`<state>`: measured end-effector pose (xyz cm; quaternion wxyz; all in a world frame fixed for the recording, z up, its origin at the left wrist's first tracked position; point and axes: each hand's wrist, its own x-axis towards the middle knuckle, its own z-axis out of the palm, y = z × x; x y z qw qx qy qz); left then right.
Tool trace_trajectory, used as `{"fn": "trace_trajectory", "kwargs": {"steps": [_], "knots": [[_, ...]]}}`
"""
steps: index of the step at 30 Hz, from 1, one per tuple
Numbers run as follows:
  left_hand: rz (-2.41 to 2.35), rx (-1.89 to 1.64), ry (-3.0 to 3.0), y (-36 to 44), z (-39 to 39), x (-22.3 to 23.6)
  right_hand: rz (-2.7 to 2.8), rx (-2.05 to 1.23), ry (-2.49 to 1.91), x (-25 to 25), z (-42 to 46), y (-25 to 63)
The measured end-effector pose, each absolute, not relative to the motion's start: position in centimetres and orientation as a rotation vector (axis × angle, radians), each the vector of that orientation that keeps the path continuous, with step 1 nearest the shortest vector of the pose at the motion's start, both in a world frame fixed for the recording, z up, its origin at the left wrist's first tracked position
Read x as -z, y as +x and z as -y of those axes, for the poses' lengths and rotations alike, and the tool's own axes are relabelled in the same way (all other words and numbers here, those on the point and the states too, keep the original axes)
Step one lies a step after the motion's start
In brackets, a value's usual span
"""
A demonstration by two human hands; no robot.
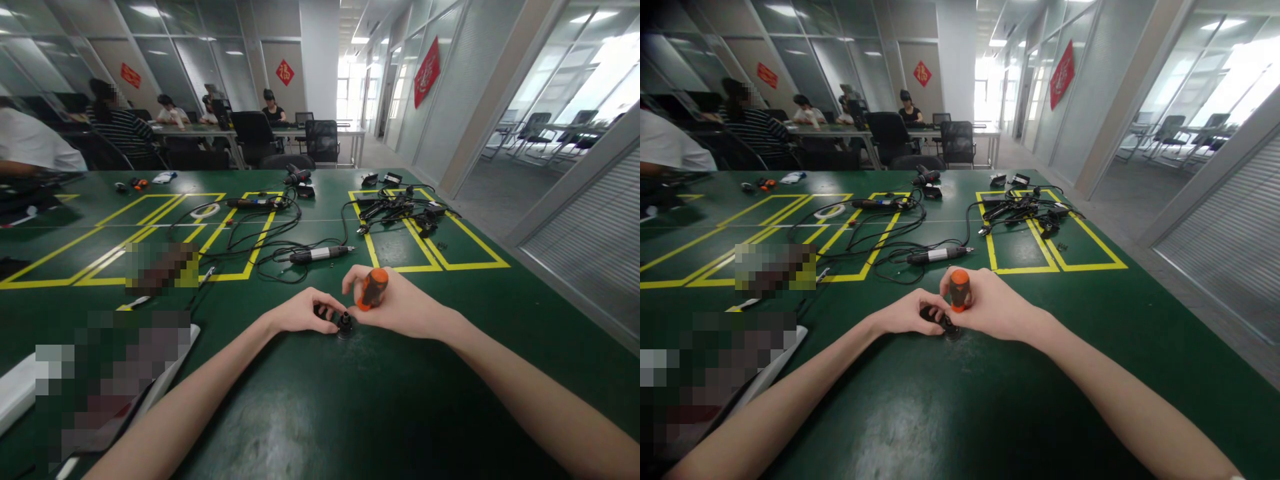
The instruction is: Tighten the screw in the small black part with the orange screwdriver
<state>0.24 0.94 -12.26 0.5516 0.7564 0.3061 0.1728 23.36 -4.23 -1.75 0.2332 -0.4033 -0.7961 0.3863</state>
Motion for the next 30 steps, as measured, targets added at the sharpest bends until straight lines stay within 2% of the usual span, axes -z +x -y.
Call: {"fn": "trace_trajectory", "kwargs": {"steps": [8,22,30], "knots": [[-0.705,-0.421,1.837,0.4,-1.0,12.2,2.198,-1.067,-1.121,1.0,4.1,23.3],[-0.754,-0.403,1.928,1.0,-0.3,12.1,1.994,-1.554,-0.971,1.5,2.9,24.3],[-0.772,-0.398,1.958,1.0,-0.2,12.3,2.011,-1.543,-0.918,2.1,2.4,24.2]]}}
